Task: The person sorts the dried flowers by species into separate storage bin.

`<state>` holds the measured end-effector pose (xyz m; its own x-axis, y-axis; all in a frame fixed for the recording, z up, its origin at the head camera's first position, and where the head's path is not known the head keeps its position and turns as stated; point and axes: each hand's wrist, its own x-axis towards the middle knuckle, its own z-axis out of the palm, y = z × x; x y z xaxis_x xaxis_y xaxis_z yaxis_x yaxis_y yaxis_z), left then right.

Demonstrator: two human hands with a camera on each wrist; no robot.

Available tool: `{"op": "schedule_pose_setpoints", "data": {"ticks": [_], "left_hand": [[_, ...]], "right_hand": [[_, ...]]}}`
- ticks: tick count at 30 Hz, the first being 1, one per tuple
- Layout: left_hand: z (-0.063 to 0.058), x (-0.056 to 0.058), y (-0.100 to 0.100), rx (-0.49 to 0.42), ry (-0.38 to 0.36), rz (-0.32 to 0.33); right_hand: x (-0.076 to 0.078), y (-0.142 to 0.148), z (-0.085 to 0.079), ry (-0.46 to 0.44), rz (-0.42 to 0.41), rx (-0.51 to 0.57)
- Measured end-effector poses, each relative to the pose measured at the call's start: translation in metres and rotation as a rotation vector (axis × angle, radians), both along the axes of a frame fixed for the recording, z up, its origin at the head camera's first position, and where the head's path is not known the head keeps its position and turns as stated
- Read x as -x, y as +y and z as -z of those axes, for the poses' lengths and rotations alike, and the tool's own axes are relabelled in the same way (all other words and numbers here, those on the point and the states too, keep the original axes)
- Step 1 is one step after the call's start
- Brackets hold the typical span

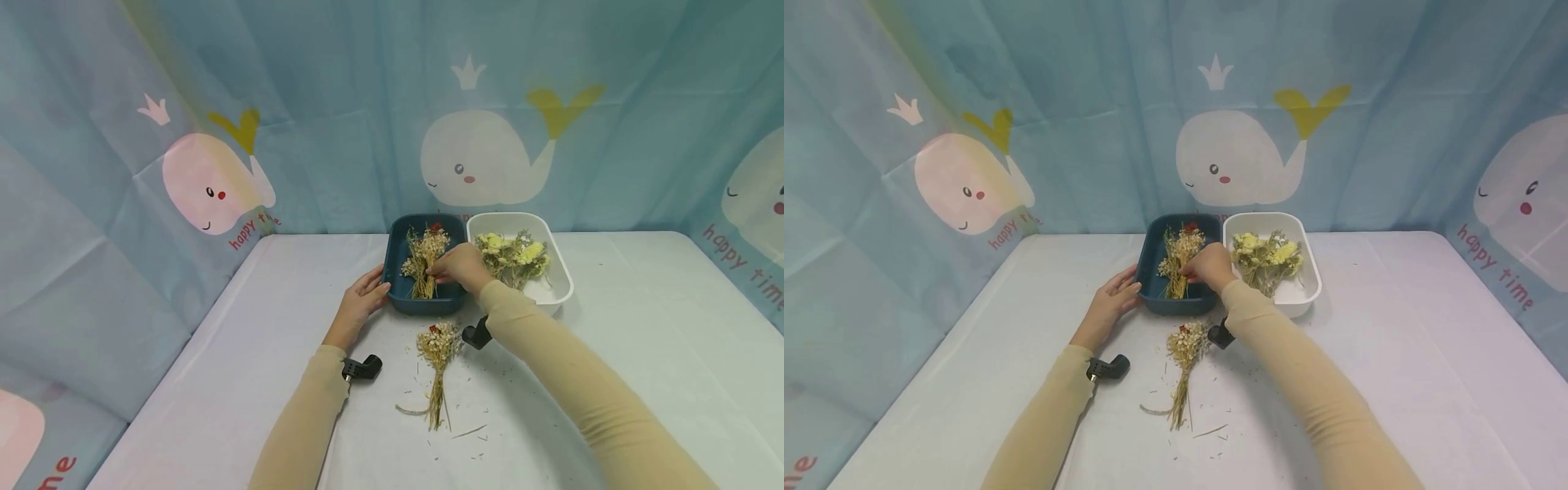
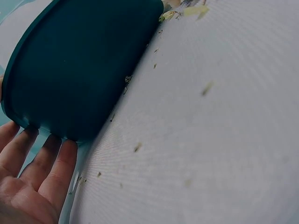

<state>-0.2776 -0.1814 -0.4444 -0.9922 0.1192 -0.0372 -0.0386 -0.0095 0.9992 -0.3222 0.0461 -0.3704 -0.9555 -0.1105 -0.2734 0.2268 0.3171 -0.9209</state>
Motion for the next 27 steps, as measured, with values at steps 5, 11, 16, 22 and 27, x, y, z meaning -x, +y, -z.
{"op": "schedule_pose_setpoints", "data": {"ticks": [5,11,16,22,27], "left_hand": [[-0.007,-0.004,0.001,0.001,-0.008,0.009],[0.002,0.000,0.001,-0.002,0.014,-0.007],[0.007,0.001,-0.001,0.022,0.046,-0.007],[0.006,0.000,0.000,0.020,0.050,-0.011],[0.005,-0.001,0.001,0.011,0.049,-0.024]], "right_hand": [[0.001,-0.001,0.001,-0.010,-0.011,-0.074],[0.001,-0.002,0.002,0.051,-0.051,-0.142],[0.000,-0.003,0.004,0.084,-0.057,-0.235],[-0.005,-0.001,0.006,0.096,-0.053,-0.194],[-0.011,0.004,0.005,0.105,-0.057,-0.160]]}}
